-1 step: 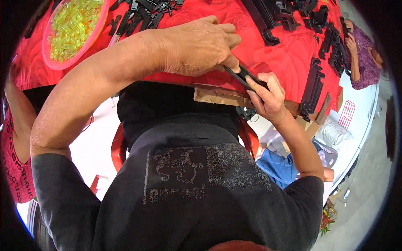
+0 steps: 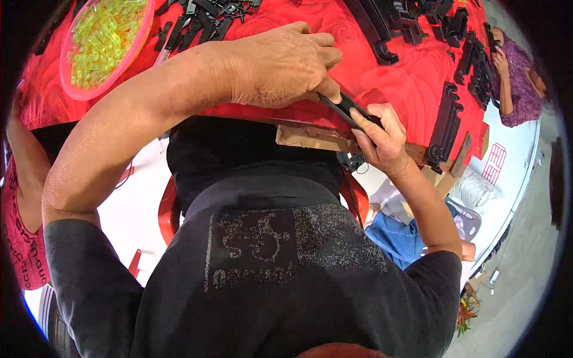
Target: The person assembles small plastic components by hand, fitting plastic housing and assembly pins together at a workstation table.
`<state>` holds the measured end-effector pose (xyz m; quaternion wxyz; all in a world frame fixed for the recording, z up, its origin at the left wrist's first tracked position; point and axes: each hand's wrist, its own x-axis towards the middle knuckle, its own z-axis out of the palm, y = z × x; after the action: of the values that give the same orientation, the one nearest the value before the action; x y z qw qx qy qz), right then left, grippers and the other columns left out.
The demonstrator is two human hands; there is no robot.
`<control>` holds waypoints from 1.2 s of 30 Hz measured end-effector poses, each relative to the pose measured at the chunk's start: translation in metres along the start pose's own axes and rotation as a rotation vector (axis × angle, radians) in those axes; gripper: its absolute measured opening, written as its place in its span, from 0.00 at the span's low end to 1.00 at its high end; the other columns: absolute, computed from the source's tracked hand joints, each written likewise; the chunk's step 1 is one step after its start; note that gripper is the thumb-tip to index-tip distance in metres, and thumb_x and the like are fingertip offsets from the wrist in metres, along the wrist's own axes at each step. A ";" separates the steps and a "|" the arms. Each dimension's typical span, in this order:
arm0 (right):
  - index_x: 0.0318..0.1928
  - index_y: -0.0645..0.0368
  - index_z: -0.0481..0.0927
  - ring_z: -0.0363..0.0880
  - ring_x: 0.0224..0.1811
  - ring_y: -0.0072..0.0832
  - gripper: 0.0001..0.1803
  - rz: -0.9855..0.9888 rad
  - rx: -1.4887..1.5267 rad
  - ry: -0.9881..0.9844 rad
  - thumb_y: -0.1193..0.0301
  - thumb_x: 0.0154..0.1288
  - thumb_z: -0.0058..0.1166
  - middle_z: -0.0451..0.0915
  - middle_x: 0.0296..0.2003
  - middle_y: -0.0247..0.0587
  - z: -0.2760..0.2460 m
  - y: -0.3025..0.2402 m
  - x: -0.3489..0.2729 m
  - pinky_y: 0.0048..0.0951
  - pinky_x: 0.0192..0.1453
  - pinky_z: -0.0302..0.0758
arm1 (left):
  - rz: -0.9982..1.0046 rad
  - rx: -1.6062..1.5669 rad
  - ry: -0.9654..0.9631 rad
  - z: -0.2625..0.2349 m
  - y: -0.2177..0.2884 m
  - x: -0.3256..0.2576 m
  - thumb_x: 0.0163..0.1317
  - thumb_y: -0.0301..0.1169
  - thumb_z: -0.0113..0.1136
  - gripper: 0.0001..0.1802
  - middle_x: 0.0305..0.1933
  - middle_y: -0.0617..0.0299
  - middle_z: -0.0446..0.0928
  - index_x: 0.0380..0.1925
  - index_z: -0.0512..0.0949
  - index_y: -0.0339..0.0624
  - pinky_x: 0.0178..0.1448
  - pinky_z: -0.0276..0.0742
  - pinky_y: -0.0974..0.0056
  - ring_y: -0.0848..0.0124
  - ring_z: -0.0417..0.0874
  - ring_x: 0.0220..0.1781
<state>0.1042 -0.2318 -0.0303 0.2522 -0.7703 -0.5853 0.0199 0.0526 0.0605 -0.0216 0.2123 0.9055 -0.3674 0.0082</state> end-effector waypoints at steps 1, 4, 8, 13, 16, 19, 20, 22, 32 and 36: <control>0.50 0.61 0.85 0.77 0.35 0.41 0.24 0.001 -0.001 -0.002 0.77 0.47 0.70 0.75 0.38 0.48 0.000 0.000 0.000 0.37 0.37 0.77 | -0.003 0.000 0.016 0.000 -0.001 -0.002 0.63 0.36 0.57 0.14 0.41 0.61 0.72 0.48 0.85 0.58 0.56 0.71 0.52 0.62 0.74 0.51; 0.50 0.60 0.85 0.77 0.35 0.41 0.25 0.013 -0.006 -0.015 0.77 0.47 0.70 0.75 0.38 0.47 0.000 -0.001 -0.001 0.36 0.37 0.77 | 0.001 0.001 0.029 -0.001 -0.002 -0.003 0.63 0.37 0.56 0.14 0.41 0.60 0.73 0.48 0.84 0.57 0.56 0.72 0.52 0.62 0.75 0.51; 0.50 0.60 0.85 0.78 0.35 0.40 0.25 0.011 -0.015 -0.011 0.77 0.47 0.70 0.75 0.38 0.46 0.000 -0.002 -0.001 0.36 0.37 0.77 | 0.002 0.020 0.060 0.000 0.000 -0.006 0.64 0.37 0.55 0.15 0.42 0.59 0.73 0.48 0.84 0.56 0.55 0.72 0.52 0.61 0.75 0.51; 0.51 0.58 0.84 0.77 0.35 0.40 0.25 0.021 -0.036 0.011 0.77 0.48 0.69 0.75 0.37 0.45 0.003 -0.003 -0.002 0.36 0.38 0.77 | -0.020 0.024 0.057 0.000 0.003 -0.007 0.64 0.37 0.55 0.14 0.43 0.58 0.73 0.48 0.84 0.56 0.55 0.72 0.52 0.60 0.75 0.52; 0.53 0.57 0.84 0.77 0.35 0.40 0.26 0.024 -0.030 0.020 0.78 0.48 0.69 0.75 0.37 0.45 0.001 -0.006 0.001 0.37 0.38 0.77 | -0.023 0.042 0.058 0.000 0.004 -0.007 0.64 0.37 0.55 0.14 0.43 0.58 0.73 0.47 0.85 0.55 0.55 0.73 0.52 0.60 0.75 0.52; 0.53 0.57 0.84 0.77 0.35 0.40 0.27 0.022 -0.054 -0.011 0.78 0.48 0.68 0.75 0.37 0.45 -0.001 -0.008 0.002 0.36 0.38 0.77 | -0.027 0.024 0.055 -0.001 0.005 -0.007 0.64 0.36 0.57 0.14 0.43 0.57 0.73 0.47 0.85 0.54 0.55 0.72 0.52 0.59 0.75 0.52; 0.53 0.57 0.84 0.77 0.35 0.40 0.27 0.021 -0.053 -0.008 0.78 0.48 0.68 0.75 0.37 0.45 0.000 -0.008 0.003 0.36 0.38 0.77 | -0.034 -0.002 0.057 -0.002 0.005 -0.007 0.64 0.35 0.58 0.13 0.44 0.57 0.74 0.47 0.85 0.52 0.55 0.72 0.53 0.59 0.75 0.52; 0.53 0.57 0.84 0.77 0.35 0.39 0.27 0.004 -0.033 -0.005 0.79 0.48 0.68 0.75 0.36 0.45 0.001 -0.006 0.004 0.35 0.36 0.77 | -0.042 -0.103 0.058 -0.003 0.003 -0.007 0.63 0.33 0.60 0.12 0.42 0.57 0.75 0.46 0.84 0.50 0.54 0.73 0.53 0.58 0.76 0.51; 0.52 0.58 0.85 0.77 0.34 0.39 0.25 -0.008 -0.043 0.016 0.79 0.49 0.68 0.75 0.36 0.45 0.001 -0.007 0.005 0.35 0.35 0.77 | -0.223 -0.331 0.116 -0.009 0.009 0.003 0.57 0.29 0.66 0.08 0.31 0.51 0.77 0.32 0.76 0.38 0.45 0.75 0.48 0.49 0.80 0.40; 0.52 0.59 0.84 0.77 0.34 0.39 0.25 -0.015 -0.060 0.017 0.79 0.49 0.67 0.74 0.36 0.45 0.000 -0.009 0.006 0.35 0.35 0.77 | -0.166 -0.174 0.123 -0.015 0.012 0.014 0.55 0.29 0.67 0.10 0.27 0.49 0.78 0.32 0.75 0.38 0.42 0.75 0.46 0.47 0.82 0.38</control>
<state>0.0981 -0.2247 -0.0253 0.2342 -0.7732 -0.5894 -0.0063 0.0573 0.0490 -0.0011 0.3123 0.9087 -0.2766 0.0143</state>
